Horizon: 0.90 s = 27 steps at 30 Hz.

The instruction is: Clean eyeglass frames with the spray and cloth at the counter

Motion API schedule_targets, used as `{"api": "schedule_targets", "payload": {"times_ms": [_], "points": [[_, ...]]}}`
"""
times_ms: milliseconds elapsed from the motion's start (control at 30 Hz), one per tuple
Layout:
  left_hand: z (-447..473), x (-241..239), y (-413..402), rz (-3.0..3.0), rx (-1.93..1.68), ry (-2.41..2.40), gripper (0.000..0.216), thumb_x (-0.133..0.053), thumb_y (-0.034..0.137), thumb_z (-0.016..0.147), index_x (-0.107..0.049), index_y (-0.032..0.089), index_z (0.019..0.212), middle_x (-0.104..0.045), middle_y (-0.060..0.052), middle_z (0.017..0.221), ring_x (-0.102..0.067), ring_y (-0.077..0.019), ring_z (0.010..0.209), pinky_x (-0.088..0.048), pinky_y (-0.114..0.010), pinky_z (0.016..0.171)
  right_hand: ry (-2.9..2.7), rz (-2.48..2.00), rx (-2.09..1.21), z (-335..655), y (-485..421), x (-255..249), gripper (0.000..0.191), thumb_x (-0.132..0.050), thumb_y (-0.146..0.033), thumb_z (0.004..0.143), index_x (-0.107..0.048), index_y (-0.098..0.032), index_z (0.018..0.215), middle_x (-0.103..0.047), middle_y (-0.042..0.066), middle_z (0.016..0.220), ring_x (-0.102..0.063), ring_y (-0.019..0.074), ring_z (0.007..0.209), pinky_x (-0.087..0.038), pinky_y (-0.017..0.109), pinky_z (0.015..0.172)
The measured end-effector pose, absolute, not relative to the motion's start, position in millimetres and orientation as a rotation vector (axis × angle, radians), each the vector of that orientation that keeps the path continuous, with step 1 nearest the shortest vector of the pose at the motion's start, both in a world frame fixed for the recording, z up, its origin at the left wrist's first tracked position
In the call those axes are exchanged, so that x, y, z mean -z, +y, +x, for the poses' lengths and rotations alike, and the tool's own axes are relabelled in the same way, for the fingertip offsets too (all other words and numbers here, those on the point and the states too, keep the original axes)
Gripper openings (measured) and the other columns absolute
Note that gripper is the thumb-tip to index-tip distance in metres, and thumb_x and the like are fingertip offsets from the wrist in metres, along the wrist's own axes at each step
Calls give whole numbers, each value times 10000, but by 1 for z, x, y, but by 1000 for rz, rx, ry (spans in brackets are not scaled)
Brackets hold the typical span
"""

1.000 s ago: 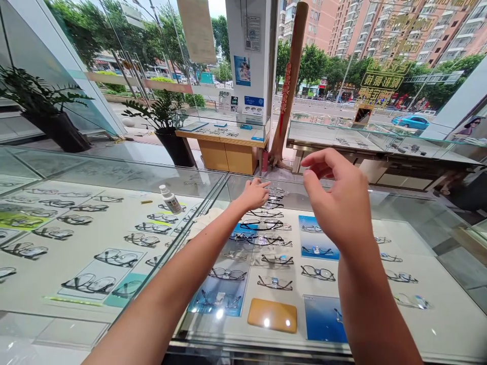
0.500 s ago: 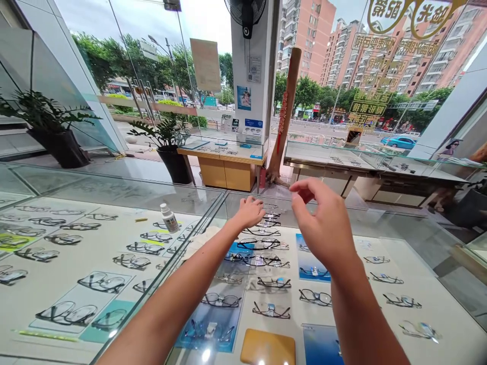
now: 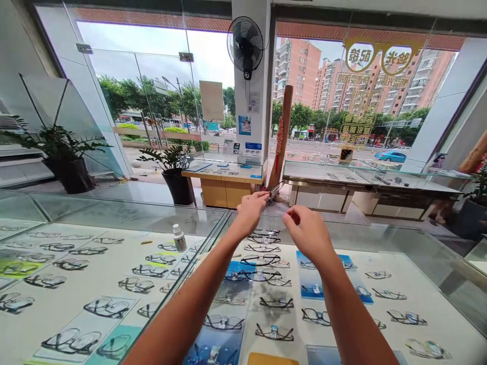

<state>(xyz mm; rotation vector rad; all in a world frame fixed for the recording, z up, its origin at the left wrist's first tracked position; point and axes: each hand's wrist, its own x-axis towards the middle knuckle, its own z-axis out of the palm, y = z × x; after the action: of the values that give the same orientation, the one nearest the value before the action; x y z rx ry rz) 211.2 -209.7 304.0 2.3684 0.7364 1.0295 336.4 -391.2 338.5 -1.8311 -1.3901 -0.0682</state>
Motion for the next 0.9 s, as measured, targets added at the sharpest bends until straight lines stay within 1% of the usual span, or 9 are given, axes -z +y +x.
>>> {"api": "schedule_targets", "payload": {"times_ms": [100, 200, 300, 367, 433, 500, 567, 667, 900], "points": [[198, -304, -246, 2292, -1018, 519, 571, -308, 359, 1053, -665, 267, 1489, -580, -52, 1593, -446, -319, 1447, -273, -555, 1234, -1365, -1827, 46, 335, -386, -332, 271, -596, -473, 1020, -722, -242, 951, -734, 22, 844, -621, 218, 755, -316, 333, 654], [185, -290, -269, 2207, -980, 433, 557, -348, 354, 1040, -670, 267, 1487, -580, -53, 1596, -451, -312, 1471, -259, -549, 1264, -1344, -1781, 87, 332, -382, -320, 284, -579, -463, 1029, -697, -229, 922, -725, 29, 835, -607, 207, 733, -315, 326, 651], [178, -273, -280, 2115, -981, 412, 503, -408, 366, 1018, -747, 257, 1373, -643, -58, 1531, -496, -303, 1450, -288, -521, 1265, -1382, -1750, 126, 333, -381, -299, 288, -542, -426, 1039, -654, -221, 870, -712, 37, 842, -576, 202, 723, -307, 324, 656], [179, -259, -282, 2033, -1005, 416, 444, -457, 429, 1014, -804, 234, 1211, -734, -82, 1387, -581, -297, 1360, -368, -485, 1218, -1432, -1719, 100, 337, -384, -280, 268, -527, -404, 1036, -647, -220, 883, -702, 36, 853, -572, 205, 744, -320, 319, 673], [181, -242, -284, 1943, -1035, 444, 392, -561, 508, 976, -803, 210, 1055, -794, -98, 1185, -671, -283, 1188, -467, -439, 1108, -1481, -1667, 6, 342, -388, -258, 266, -514, -400, 1033, -647, -217, 893, -685, 26, 842, -571, 202, 755, -342, 308, 684], [185, -224, -285, 1867, -1063, 497, 356, -680, 536, 899, -764, 195, 955, -794, -84, 1020, -703, -257, 1012, -523, -396, 982, -1502, -1591, -122, 345, -392, -236, 287, -499, -418, 1037, -646, -214, 897, -660, 10, 813, -561, 193, 747, -357, 297, 680], [187, -211, -287, 1855, -1050, 534, 325, -741, 513, 851, -744, 191, 896, -779, -65, 935, -697, -238, 930, -526, -372, 922, -1476, -1535, -201, 346, -393, -218, 315, -493, -446, 1039, -641, -211, 891, -629, -2, 779, -536, 185, 727, -356, 292, 672], [185, -203, -288, 1882, -985, 551, 306, -748, 501, 858, -764, 196, 868, -787, -61, 929, -696, -243, 941, -506, -362, 906, -1401, -1492, -258, 343, -392, -203, 326, -520, -477, 1029, -653, -206, 903, -609, -7, 774, -514, 178, 716, -351, 294, 675], [181, -212, -290, 1801, -882, 610, 325, -760, 522, 857, -810, 204, 899, -810, -64, 985, -702, -266, 984, -499, -362, 889, -1274, -1405, -375, 341, -388, -197, 352, -591, -541, 1003, -682, -208, 936, -643, 8, 809, -532, 184, 730, -393, 309, 690]]}}
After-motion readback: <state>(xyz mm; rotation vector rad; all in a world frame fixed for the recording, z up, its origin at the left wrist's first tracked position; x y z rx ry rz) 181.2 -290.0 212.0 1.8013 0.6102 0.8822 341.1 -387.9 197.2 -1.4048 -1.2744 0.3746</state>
